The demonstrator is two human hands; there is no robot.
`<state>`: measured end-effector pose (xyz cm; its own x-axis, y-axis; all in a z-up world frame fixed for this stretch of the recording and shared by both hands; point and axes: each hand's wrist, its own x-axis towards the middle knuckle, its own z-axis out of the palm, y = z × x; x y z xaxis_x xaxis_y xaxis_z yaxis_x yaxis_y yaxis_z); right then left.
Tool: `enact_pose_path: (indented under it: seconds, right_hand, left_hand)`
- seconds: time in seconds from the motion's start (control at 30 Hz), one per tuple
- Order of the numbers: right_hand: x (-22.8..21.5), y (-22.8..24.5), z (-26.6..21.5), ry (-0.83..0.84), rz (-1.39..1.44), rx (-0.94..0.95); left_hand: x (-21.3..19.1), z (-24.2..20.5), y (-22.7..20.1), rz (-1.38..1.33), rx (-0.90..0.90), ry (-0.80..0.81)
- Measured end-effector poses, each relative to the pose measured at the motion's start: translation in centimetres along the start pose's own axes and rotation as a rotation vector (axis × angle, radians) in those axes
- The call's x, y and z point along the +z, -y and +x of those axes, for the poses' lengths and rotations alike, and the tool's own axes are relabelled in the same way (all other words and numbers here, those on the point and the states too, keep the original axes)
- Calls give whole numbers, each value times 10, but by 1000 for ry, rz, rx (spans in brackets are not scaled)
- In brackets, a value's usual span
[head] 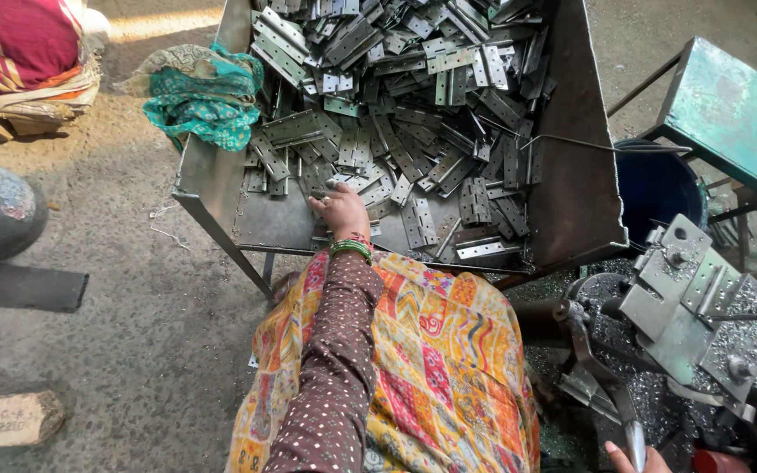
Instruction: The person repeatedly picks metal hinge pieces from a bin, places them under a drill press, and operates the machine to drill holes. The person then removes the processed pieces and returns them to the bin.
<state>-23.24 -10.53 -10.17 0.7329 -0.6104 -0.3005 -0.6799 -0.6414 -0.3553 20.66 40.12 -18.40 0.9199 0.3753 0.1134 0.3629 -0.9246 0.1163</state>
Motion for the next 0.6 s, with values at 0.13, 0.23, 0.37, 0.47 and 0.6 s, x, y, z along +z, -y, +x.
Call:
enact_pose_path:
  seconds: [0.13,0.23,0.37,0.47,0.6]
  right_hand:
    - [-8,5,0,31,-95,48]
    - [-7,1,3,173,-11,96]
    - [2,-4,-4,53,-161,91]
    - [9,-7,-26,-74,-250,81]
    - [12,9,-39,9,-207,150]
  left_hand:
    - [-14,2,16,-94,-24,0]
    - [-21,4,35,-641,-418,84]
    - [-21,-6,48,-695,-243,-49]
    - [-23,-29,39,-813,-91,-163]
    - [-60,-80,-16,-1361,157,262]
